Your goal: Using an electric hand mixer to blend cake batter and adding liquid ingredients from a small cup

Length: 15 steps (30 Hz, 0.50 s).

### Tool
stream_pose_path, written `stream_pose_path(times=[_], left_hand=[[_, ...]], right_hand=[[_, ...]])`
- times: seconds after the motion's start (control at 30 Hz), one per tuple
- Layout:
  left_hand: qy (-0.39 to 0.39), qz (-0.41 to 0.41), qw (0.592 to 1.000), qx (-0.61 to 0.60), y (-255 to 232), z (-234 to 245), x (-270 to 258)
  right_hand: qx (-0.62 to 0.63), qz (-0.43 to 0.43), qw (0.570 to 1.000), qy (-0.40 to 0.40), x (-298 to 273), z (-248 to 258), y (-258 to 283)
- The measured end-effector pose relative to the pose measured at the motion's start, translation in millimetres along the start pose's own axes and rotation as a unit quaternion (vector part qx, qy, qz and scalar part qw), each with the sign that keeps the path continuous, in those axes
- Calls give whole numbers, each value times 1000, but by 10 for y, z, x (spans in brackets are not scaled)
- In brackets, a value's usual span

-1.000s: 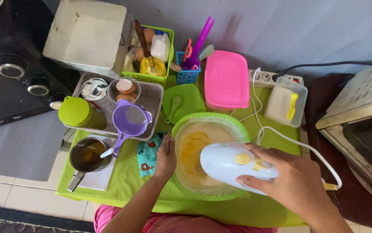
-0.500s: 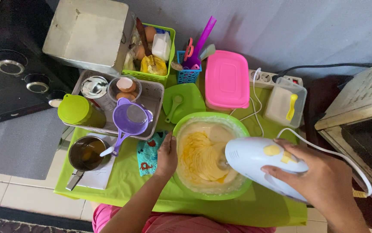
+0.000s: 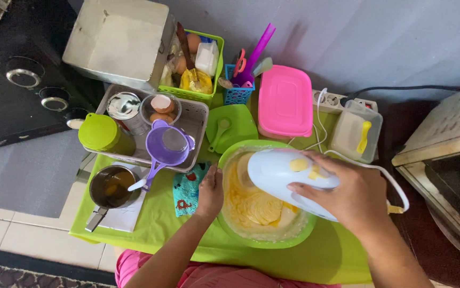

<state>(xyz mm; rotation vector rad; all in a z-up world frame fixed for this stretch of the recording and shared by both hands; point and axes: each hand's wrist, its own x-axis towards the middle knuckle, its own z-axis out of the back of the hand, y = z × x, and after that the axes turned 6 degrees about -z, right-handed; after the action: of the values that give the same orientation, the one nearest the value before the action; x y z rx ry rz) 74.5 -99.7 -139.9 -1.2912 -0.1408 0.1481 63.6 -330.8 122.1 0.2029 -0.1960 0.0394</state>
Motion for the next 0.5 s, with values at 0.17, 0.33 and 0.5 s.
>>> stream_pose_path(times=[0.17,0.33,0.5], left_hand=[[14,17,1000,-5,-125,37,1],[14,0,1000,-20,-96,26,2],[-21,-18,999,19,119,-58,-1]], right_hand=[[30,51,997,52,-53,58,199],[60,35,989,129,-195,152,173],[53,-11,984,170,-363,287,-27]])
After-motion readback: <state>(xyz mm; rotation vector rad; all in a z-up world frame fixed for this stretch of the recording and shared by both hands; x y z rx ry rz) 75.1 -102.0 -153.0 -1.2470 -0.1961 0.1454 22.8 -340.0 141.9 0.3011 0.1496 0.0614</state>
